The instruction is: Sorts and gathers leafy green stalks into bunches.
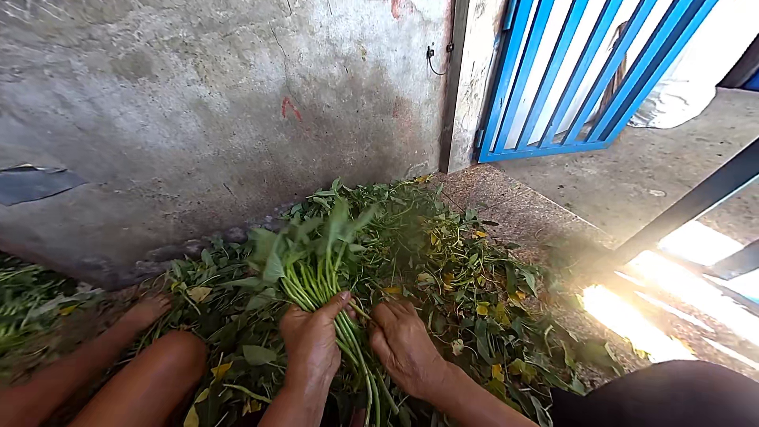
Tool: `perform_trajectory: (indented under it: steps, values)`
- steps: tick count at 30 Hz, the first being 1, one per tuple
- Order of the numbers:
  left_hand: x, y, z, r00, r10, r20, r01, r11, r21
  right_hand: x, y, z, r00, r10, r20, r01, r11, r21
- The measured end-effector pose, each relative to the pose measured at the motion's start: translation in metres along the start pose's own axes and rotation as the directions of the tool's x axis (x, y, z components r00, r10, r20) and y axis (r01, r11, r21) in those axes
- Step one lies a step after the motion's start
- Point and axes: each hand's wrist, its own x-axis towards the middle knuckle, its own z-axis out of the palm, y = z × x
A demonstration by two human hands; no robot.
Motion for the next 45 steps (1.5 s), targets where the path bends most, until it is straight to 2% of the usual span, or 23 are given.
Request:
perform_trajectory:
  steps: [2,5,6,8,10,13,15,16,19,21,23,25,28,30,32,35,36,39,41,42,43,44,45]
  values:
    - [0.000,0.006,0.000,0.998,0.018,-0.062,-0.019,1.000,-0.024,-0.008,0.013,-0.006,0.996,-0.085,-0.002,0.085,0.995,-0.048]
    - [-0.005,0.001,0.000,0.998,0.033,-0.047,-0.035,0.999,-0.033,-0.022,0.032,-0.013,0.988,-0.155,-0.017,0.153,0.984,-0.095]
    - [-0.006,-0.002,0.001,0.999,0.024,-0.027,-0.025,0.999,-0.039,-0.025,0.035,-0.015,0.992,-0.121,0.018,0.121,0.992,-0.017]
    - [-0.002,-0.003,0.000,0.998,-0.025,0.057,0.027,0.999,-0.034,-0.025,0.036,-0.025,0.975,0.001,0.224,-0.067,0.955,0.290]
    - [0.002,-0.002,-0.002,0.978,-0.119,0.170,0.121,0.993,-0.002,-0.018,0.038,-0.035,0.903,0.020,0.430,-0.268,0.807,0.526]
    - [0.001,-0.003,-0.003,0.938,-0.204,0.280,0.199,0.979,0.048,-0.004,0.041,-0.045,0.792,-0.070,0.607,-0.486,0.530,0.695]
    - [-0.001,-0.003,-0.004,0.922,-0.216,0.320,0.205,0.976,0.068,0.003,0.045,-0.048,0.726,-0.160,0.668,-0.575,0.390,0.719]
    - [-0.001,-0.003,-0.005,0.919,-0.209,0.333,0.198,0.978,0.068,0.005,0.046,-0.048,0.708,-0.158,0.688,-0.612,0.348,0.710]
    - [0.000,-0.004,-0.006,0.922,-0.162,0.352,0.154,0.987,0.052,0.007,0.049,-0.047,0.701,-0.080,0.708,-0.683,0.208,0.700]
    - [0.001,-0.003,-0.006,0.931,-0.142,0.337,0.132,0.990,0.051,0.007,0.053,-0.046,0.687,-0.129,0.715,-0.711,0.081,0.698]
    - [0.001,-0.003,-0.007,0.936,-0.135,0.324,0.124,0.991,0.055,0.006,0.050,-0.047,0.661,-0.152,0.734,-0.738,0.042,0.673]
    - [0.001,-0.004,-0.007,0.936,-0.139,0.324,0.124,0.990,0.066,0.006,0.042,-0.049,0.663,-0.131,0.737,-0.735,0.071,0.674]
    - [0.000,-0.006,-0.005,0.938,-0.131,0.321,0.119,0.991,0.055,0.005,0.027,-0.049,0.708,-0.099,0.699,-0.682,0.158,0.714]
    - [-0.002,-0.006,-0.003,0.950,-0.131,0.284,0.123,0.991,0.046,0.003,0.015,-0.047,0.762,-0.022,0.647,-0.614,0.294,0.733]
    - [-0.002,-0.004,0.001,0.968,-0.133,0.215,0.130,0.991,0.025,0.000,0.008,-0.042,0.831,0.048,0.554,-0.500,0.500,0.707]
    - [0.003,0.002,0.002,0.989,-0.108,0.099,0.108,0.994,0.008,-0.011,-0.004,-0.043,0.896,0.090,0.435,-0.318,0.815,0.485]
    - [0.008,0.006,0.000,0.994,-0.094,0.063,0.094,0.996,0.002,-0.018,-0.009,-0.045,0.918,0.081,0.389,-0.248,0.882,0.401]
    - [0.021,0.019,-0.010,0.998,-0.003,-0.066,0.001,1.000,-0.029,-0.048,-0.006,-0.042,0.978,0.009,0.210,-0.058,0.972,0.229]
    - [0.030,0.027,-0.021,0.985,0.061,-0.159,-0.072,0.995,-0.068,-0.068,0.017,-0.036,0.981,0.064,0.185,-0.071,0.997,0.028]
    - [0.033,0.030,-0.025,0.976,0.077,-0.205,-0.097,0.991,-0.089,-0.075,0.032,-0.033,0.955,0.161,0.248,-0.135,0.984,-0.119]
    - [0.033,0.033,-0.028,0.967,0.079,-0.241,-0.108,0.988,-0.109,-0.078,0.048,-0.031,0.864,0.323,0.386,-0.233,0.936,-0.262]
    - [0.033,0.033,-0.030,0.962,0.067,-0.266,-0.105,0.986,-0.130,-0.078,0.064,-0.027,0.691,0.491,0.530,-0.322,0.866,-0.382]
    - [0.032,0.032,-0.030,0.960,0.043,-0.275,-0.085,0.986,-0.142,-0.079,0.082,-0.017,0.533,0.591,0.606,-0.356,0.806,-0.473]
